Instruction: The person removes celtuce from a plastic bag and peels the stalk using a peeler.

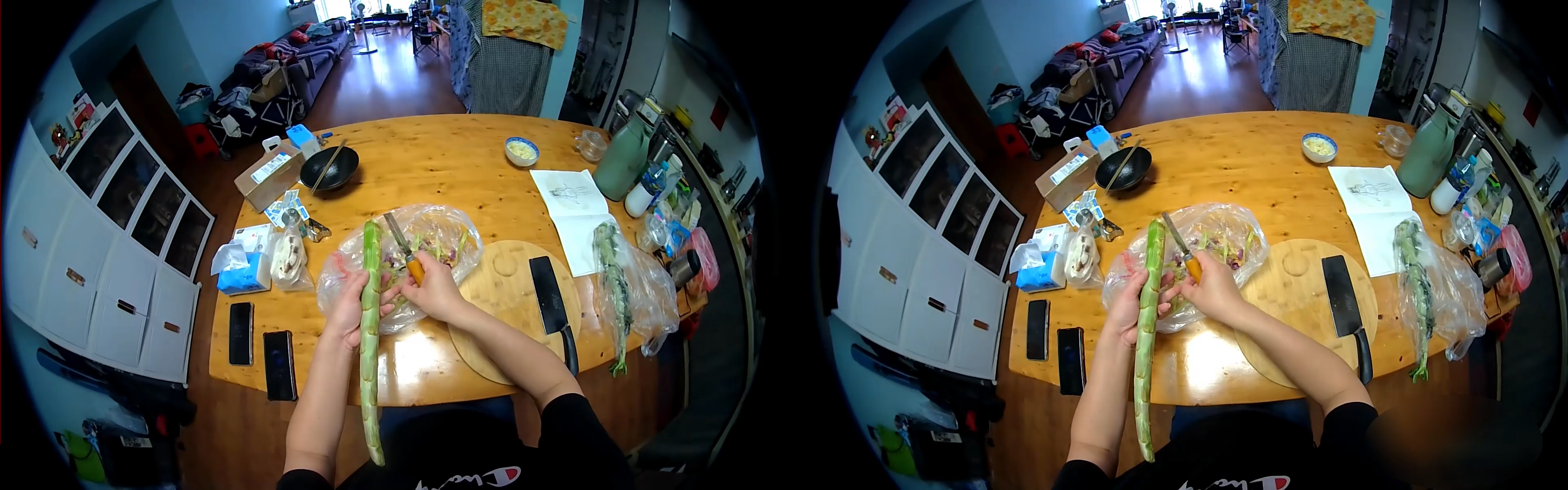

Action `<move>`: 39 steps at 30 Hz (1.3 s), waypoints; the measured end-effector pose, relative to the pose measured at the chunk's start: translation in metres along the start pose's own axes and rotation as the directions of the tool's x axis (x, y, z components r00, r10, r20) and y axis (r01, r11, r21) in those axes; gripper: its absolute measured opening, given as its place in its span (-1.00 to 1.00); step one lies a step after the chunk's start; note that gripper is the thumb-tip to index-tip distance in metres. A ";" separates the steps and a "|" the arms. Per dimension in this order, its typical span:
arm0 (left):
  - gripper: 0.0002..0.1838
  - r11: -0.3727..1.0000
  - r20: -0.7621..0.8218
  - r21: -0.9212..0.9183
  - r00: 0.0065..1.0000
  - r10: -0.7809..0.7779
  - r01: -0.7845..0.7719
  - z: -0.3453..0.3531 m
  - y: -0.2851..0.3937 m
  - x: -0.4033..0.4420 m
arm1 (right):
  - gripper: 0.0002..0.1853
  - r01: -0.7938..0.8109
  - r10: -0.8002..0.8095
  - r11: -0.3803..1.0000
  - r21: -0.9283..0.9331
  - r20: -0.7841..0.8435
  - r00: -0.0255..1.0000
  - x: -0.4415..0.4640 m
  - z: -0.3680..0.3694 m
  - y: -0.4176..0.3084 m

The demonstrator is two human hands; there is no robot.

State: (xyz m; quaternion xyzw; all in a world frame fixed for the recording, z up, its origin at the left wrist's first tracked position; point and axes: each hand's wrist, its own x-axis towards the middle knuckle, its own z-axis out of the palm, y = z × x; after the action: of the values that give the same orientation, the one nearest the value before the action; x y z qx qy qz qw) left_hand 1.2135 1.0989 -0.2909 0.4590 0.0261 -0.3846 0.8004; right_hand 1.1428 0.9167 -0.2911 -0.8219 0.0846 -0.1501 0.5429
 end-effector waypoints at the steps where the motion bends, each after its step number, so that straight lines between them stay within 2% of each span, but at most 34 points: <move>1: -0.62 1.000 0.010 -0.012 1.000 -0.002 0.002 -0.001 0.000 0.000 | -0.69 -0.004 0.005 1.000 0.010 -0.008 1.000 0.001 0.000 0.004; 4: -0.62 0.999 0.024 -0.034 1.000 -0.009 0.010 -0.002 0.003 -0.006 | -0.66 -0.053 0.046 0.994 -0.093 -0.078 0.996 0.014 -0.014 0.020; 7: -0.62 0.998 0.027 -0.046 0.999 -0.047 0.048 -0.001 0.011 -0.016 | -0.62 -0.006 0.027 0.958 -0.286 0.069 0.997 0.015 -0.045 0.002; 8: -0.60 0.995 0.032 -0.069 0.997 -0.073 0.075 -0.007 0.010 -0.015 | -0.60 0.147 -0.098 0.909 -0.389 0.144 0.985 0.017 -0.047 0.013; 11: -0.63 0.978 0.012 -0.160 0.991 -0.132 0.132 -0.005 0.008 -0.018 | -0.60 0.392 -0.394 0.786 -0.478 0.101 0.914 0.018 -0.047 0.031; 14: -0.62 0.969 0.055 -0.179 0.985 -0.162 0.169 -0.002 0.001 -0.018 | -0.60 0.229 -0.160 0.862 -0.453 0.186 0.969 0.016 -0.053 0.021; 17: -0.58 0.953 0.148 -0.189 0.966 -0.211 0.237 -0.004 -0.002 -0.019 | -0.62 0.199 -0.106 0.851 -0.486 0.213 0.971 0.009 -0.061 -0.002; 20: -0.54 0.949 0.162 -0.202 0.964 -0.211 0.242 -0.002 -0.007 -0.019 | -0.66 0.277 -0.172 0.813 -0.513 0.243 0.955 0.007 -0.062 -0.001; 24: -0.58 0.925 0.059 -0.270 0.964 -0.260 0.266 0.005 -0.014 -0.019 | -0.68 0.363 -0.291 0.822 -0.438 0.224 0.930 -0.015 -0.040 -0.011; 27: -0.54 0.909 0.093 -0.232 0.938 -0.333 0.346 -0.001 -0.019 -0.012 | -0.70 0.407 -0.314 0.803 -0.436 0.272 0.910 -0.030 -0.032 -0.014; 28: -0.53 0.916 0.092 -0.202 0.938 -0.335 0.347 -0.002 -0.021 -0.012 | -0.69 0.369 -0.249 0.810 -0.456 0.301 0.920 -0.030 -0.034 -0.014; 30: -0.50 0.928 0.090 -0.141 0.938 -0.336 0.346 0.002 -0.020 -0.013 | -0.69 0.385 -0.257 0.787 -0.482 0.312 0.915 -0.035 -0.033 -0.014; 33: -0.53 0.959 -0.064 -0.025 0.957 -0.283 0.282 0.021 -0.013 -0.023 | -0.68 0.479 -0.342 0.724 -0.496 0.345 0.874 -0.044 -0.030 -0.020; 34: -0.53 0.944 -0.036 -0.036 0.943 -0.331 0.329 0.016 -0.016 -0.022 | -0.66 0.517 -0.379 0.698 -0.496 0.358 0.854 -0.047 -0.030 -0.021; 36: -0.53 0.903 0.023 -0.054 0.905 -0.425 0.426 0.002 -0.024 -0.017 | -0.64 0.483 -0.376 0.648 -0.589 0.304 0.876 -0.038 -0.031 -0.011; 39: -0.44 0.930 0.109 -0.005 0.925 -0.364 0.366 0.004 -0.027 -0.018 | -0.62 0.483 -0.416 0.599 -0.638 0.268 0.869 -0.030 -0.032 -0.002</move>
State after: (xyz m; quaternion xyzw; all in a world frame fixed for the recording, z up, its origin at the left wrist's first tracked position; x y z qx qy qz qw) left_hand 1.1828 1.0987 -0.3007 0.4149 0.0735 -0.5502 0.7209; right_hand 1.1033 0.8987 -0.2820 -0.9632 -0.1005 -0.2018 0.1466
